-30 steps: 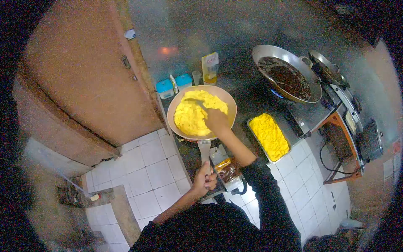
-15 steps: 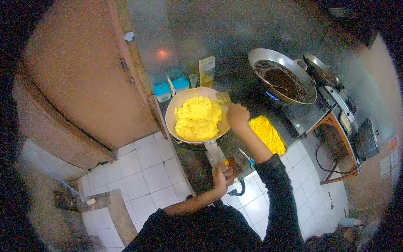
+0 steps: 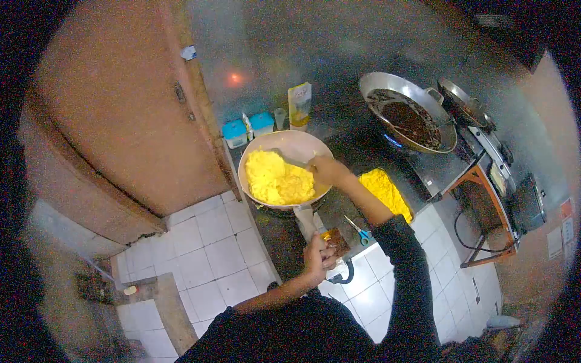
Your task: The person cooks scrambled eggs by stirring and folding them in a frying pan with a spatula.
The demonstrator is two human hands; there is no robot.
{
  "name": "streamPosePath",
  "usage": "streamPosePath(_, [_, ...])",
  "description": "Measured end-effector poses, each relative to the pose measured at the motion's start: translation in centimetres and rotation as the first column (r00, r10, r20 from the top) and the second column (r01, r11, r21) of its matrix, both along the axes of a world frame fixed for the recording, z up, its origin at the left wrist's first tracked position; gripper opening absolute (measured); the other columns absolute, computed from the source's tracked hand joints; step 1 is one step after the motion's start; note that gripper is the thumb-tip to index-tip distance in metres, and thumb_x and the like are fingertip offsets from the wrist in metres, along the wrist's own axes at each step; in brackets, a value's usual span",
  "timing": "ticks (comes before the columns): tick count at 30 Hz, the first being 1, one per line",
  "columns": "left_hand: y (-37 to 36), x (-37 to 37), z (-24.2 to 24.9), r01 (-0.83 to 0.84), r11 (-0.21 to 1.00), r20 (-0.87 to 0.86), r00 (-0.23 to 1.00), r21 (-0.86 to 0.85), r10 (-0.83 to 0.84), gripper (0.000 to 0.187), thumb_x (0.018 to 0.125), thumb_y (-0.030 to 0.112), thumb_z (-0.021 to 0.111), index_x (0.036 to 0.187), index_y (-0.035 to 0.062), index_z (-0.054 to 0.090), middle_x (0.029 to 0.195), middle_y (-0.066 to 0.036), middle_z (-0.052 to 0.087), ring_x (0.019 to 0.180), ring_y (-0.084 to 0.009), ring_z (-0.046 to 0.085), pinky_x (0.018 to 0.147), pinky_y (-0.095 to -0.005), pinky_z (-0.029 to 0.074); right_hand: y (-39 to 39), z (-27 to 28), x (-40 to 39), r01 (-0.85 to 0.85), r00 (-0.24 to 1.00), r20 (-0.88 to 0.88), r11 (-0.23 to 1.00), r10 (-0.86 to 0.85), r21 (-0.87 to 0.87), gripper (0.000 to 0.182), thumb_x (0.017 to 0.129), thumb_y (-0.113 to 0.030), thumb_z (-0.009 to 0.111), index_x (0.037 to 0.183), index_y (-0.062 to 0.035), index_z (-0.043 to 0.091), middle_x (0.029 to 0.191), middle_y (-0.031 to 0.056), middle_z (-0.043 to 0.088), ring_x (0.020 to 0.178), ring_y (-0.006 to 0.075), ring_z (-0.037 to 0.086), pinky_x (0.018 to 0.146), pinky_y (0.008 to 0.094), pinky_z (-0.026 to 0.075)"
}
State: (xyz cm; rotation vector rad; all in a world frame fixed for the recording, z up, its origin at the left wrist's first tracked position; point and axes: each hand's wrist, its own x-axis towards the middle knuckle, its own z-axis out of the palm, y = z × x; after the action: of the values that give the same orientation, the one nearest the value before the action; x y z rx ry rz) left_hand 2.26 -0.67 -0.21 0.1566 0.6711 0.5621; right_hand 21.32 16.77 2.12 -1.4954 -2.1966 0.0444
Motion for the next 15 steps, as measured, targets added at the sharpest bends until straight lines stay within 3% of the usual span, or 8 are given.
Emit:
streamPosePath(2, [0.1, -0.2, 0.3, 0.021, 1.000, 0.036, 0.999, 0.001, -0.021, 0.037, 0.085, 0.052, 0.042, 0.079, 0.0159, 0.037, 0.048, 0.005, 0.030, 0.033, -0.0071, 0.024, 0.033, -0.0234, 0.016, -5.0, 4.5, -3.2, 0.210, 0.974, 0.112, 0.967, -0.195, -0.141, 0.024, 0.079, -0.017, 0.051, 0.098, -0.0067, 0.060, 0.072, 0.0228, 0.057, 0.066, 0.0356, 0.058, 0.060, 0.0453, 0.045])
streamPosePath(4, [0.2, -0.2, 0.3, 0.030, 1.000, 0.051, 0.998, -0.001, -0.030, 0.036, 0.085, 0.052, 0.043, 0.078, 0.0168, 0.037, 0.048, 0.007, 0.028, 0.033, -0.0067, 0.023, 0.033, -0.0237, 0.016, -8.3, 7.0, -4.7, 0.319, 0.930, 0.255, 0.928, -0.266, -0.194, 0.032, 0.079, -0.017, 0.051, 0.111, -0.0110, 0.056, 0.069, 0.0199, 0.058, 0.063, 0.0333, 0.058, 0.057, 0.0441, 0.046])
streamPosePath(8, [0.1, -0.4, 0.5, 0.016, 0.999, 0.061, 0.998, -0.043, -0.014, 0.037, 0.085, 0.052, 0.043, 0.076, 0.0166, 0.038, 0.047, 0.007, 0.028, 0.033, -0.0070, 0.024, 0.033, -0.0241, 0.016, -12.9, 10.7, -4.7, 0.271, 0.929, 0.303, 0.948, -0.213, -0.165, 0.039, 0.078, -0.015, 0.051, 0.116, -0.0138, 0.053, 0.065, 0.0158, 0.058, 0.060, 0.0308, 0.059, 0.054, 0.0419, 0.046])
streamPosePath(10, [0.2, -0.3, 0.4, 0.029, 0.999, 0.058, 0.998, -0.029, -0.027, 0.038, 0.085, 0.052, 0.042, 0.075, 0.0155, 0.039, 0.047, 0.006, 0.028, 0.032, -0.0076, 0.024, 0.032, -0.0243, 0.016, -14.0, 13.2, -5.1, 0.342, 0.858, 0.471, 0.913, -0.207, -0.221, 0.045, 0.075, -0.013, 0.052, 0.120, -0.0166, 0.051, 0.064, 0.0122, 0.059, 0.059, 0.0284, 0.059, 0.052, 0.0397, 0.047])
streamPosePath(11, [0.2, -0.3, 0.5, 0.025, 0.999, 0.058, 0.998, -0.030, -0.023, 0.038, 0.085, 0.052, 0.042, 0.075, 0.0155, 0.039, 0.047, 0.006, 0.028, 0.032, -0.0076, 0.024, 0.032, -0.0243, 0.016, -14.2, 14.7, -6.2, 0.404, 0.804, 0.561, 0.875, -0.199, -0.269, 0.045, 0.072, -0.011, 0.053, 0.117, -0.0121, 0.053, 0.065, 0.0127, 0.059, 0.060, 0.0281, 0.060, 0.052, 0.0400, 0.048])
streamPosePath(14, [0.0, 0.0, 0.5, -0.001, 1.000, 0.014, 1.000, -0.028, 0.001, 0.040, 0.085, 0.053, 0.041, 0.075, 0.0140, 0.040, 0.047, 0.006, 0.028, 0.032, -0.0080, 0.024, 0.032, -0.0247, 0.017, -12.5, 11.2, -7.4, 0.368, 0.781, 0.610, 0.889, -0.136, -0.273, 0.034, 0.072, -0.014, 0.052, 0.106, -0.0060, 0.056, 0.065, 0.0144, 0.061, 0.061, 0.0274, 0.062, 0.053, 0.0373, 0.050])
streamPosePath(15, [0.1, 0.3, -0.4, -0.002, 1.000, 0.014, 1.000, -0.022, 0.003, 0.038, 0.086, 0.052, 0.041, 0.076, 0.0150, 0.039, 0.047, 0.005, 0.029, 0.031, -0.0083, 0.024, 0.030, -0.0244, 0.016, -11.5, 8.7, -8.2, 0.324, 0.821, 0.522, 0.941, -0.230, -0.094, 0.021, 0.069, -0.011, 0.054, 0.088, -0.0042, 0.062, 0.065, 0.0148, 0.061, 0.060, 0.0265, 0.062, 0.054, 0.0363, 0.050])
